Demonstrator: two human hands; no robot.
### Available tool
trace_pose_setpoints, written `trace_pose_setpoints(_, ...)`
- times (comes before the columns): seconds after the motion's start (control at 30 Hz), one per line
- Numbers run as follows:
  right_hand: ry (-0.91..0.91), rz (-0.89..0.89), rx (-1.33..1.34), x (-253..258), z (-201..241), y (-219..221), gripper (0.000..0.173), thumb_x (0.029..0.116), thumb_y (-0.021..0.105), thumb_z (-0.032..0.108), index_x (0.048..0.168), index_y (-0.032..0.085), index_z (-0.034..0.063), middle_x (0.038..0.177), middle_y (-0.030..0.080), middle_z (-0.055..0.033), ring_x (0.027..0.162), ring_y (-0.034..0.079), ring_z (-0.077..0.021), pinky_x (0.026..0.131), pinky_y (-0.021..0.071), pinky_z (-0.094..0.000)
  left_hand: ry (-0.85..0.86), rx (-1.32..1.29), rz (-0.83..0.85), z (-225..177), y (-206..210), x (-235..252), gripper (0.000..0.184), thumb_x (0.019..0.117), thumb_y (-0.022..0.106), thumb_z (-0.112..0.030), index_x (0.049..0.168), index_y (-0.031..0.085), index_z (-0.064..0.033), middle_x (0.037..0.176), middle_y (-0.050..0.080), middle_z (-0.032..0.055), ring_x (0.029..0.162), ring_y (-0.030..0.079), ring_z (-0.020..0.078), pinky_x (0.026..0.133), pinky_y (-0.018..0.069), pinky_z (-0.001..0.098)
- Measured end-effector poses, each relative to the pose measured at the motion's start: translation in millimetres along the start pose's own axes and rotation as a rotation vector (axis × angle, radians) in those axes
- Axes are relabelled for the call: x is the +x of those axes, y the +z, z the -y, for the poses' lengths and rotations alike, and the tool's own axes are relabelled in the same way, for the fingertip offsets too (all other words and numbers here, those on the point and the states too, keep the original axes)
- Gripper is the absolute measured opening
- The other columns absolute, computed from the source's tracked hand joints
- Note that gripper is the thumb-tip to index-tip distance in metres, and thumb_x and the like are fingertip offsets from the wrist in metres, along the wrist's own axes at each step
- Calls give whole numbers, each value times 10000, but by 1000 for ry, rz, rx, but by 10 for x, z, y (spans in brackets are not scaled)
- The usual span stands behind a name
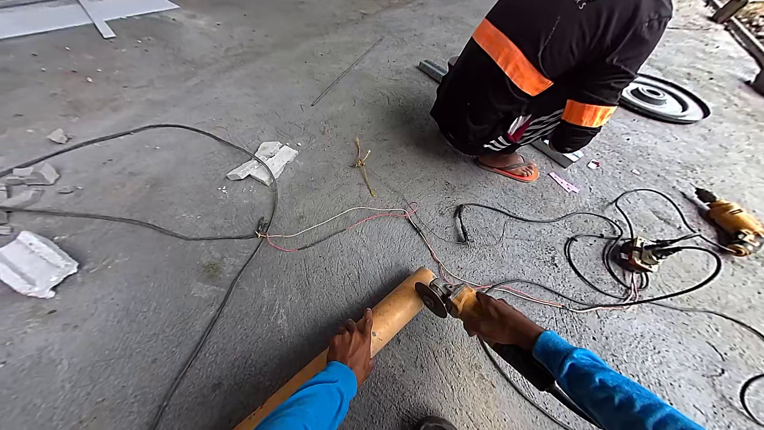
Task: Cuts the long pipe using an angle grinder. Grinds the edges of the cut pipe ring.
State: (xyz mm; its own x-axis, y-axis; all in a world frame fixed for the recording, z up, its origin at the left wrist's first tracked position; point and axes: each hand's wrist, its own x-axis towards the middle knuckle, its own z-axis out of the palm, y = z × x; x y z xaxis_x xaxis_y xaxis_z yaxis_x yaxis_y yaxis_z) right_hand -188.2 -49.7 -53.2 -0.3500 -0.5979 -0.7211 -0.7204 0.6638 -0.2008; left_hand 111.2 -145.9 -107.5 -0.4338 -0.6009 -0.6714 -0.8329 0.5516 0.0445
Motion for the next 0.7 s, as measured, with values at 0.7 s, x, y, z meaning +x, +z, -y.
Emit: trace_pose_setpoints(0.7,-30,9,6,156,89,-61,680,822,786,513,1286,575,63,1125,695,-153,1097,669,-322,960,519,-566,-29,43,-51,-84,159,17,1049,896,734,-336,1665,37,-191,1499,439,303,1261,562,472,903,543,540)
